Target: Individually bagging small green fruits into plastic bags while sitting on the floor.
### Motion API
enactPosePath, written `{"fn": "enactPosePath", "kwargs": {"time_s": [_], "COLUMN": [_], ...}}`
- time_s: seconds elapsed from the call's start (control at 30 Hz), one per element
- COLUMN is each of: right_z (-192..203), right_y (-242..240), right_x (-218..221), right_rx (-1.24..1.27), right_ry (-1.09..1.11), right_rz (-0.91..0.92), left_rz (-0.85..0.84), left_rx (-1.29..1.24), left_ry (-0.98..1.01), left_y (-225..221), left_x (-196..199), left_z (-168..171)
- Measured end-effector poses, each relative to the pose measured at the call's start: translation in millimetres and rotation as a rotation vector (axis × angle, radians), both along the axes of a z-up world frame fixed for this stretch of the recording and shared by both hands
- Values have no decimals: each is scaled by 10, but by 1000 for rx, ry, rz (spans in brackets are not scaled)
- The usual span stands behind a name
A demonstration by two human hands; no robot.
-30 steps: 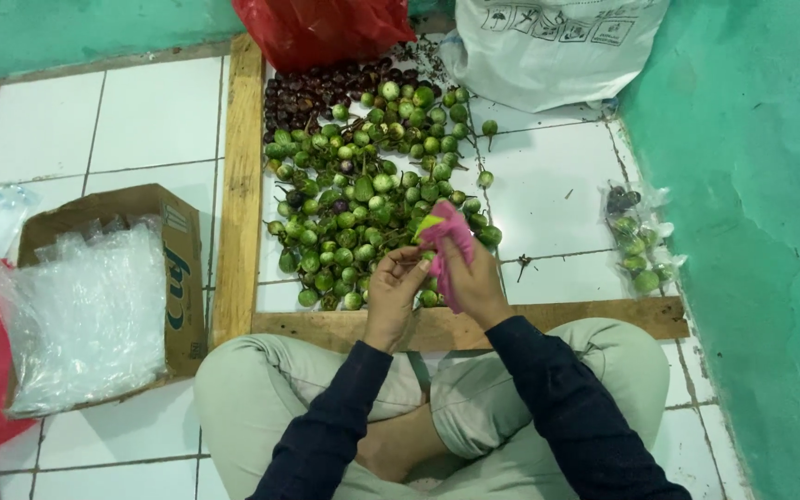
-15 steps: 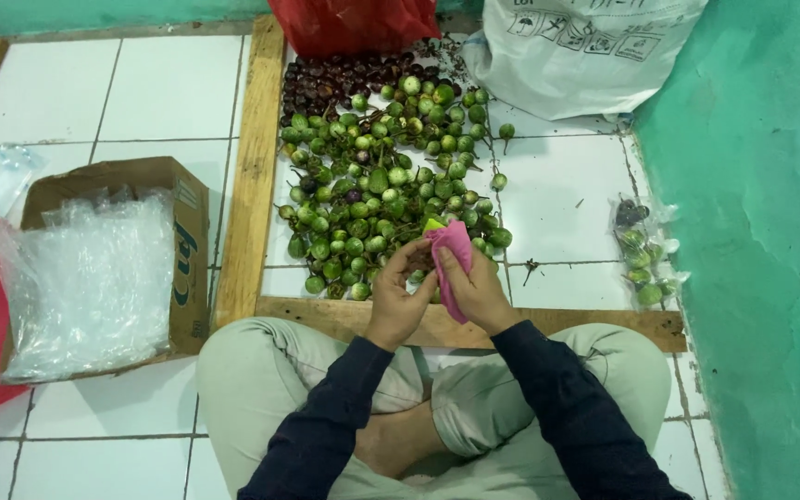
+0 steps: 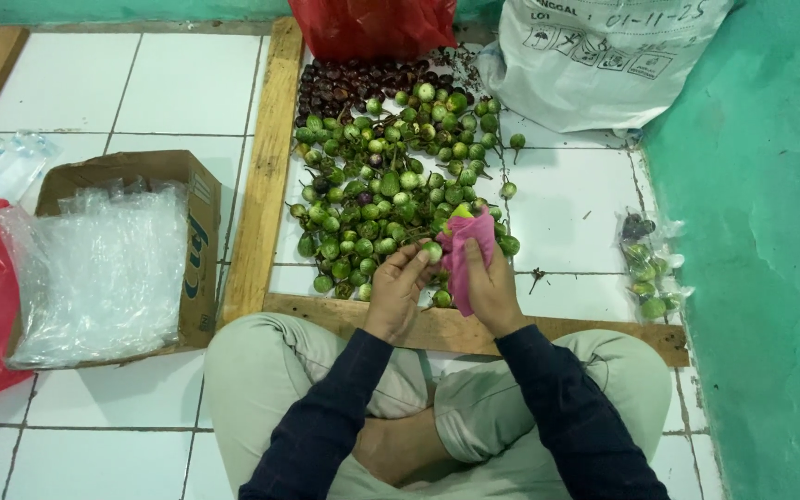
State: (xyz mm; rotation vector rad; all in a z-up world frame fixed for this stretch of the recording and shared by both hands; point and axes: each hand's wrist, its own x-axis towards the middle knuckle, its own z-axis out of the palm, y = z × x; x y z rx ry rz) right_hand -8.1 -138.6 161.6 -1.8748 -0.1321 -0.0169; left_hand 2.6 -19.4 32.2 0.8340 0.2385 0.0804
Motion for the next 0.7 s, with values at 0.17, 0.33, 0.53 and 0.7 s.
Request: {"fn": "enactPosePath", "kwargs": {"time_s": [0.17,0.33,0.53,0.7], "right_z": [-586,-1108,-937,-1153], "right_y": [-21,-69,-52,31], "right_x": [44,142,232,35], "right_rx": [-340,-616,-278,-597], "right_ry": [-229,-358,-66,-281], "right_rz": [81,12,-81,1], "left_rz": [-16,-115,-171,-127], "left_rx": [-189,-189,-206,-276], "left_ry": [164,217,249,258], "left_y": [-15,44,-7,5], "left_x": [-11,50,-41,-9], "left_z": [-116,-734,-79,-245]}}
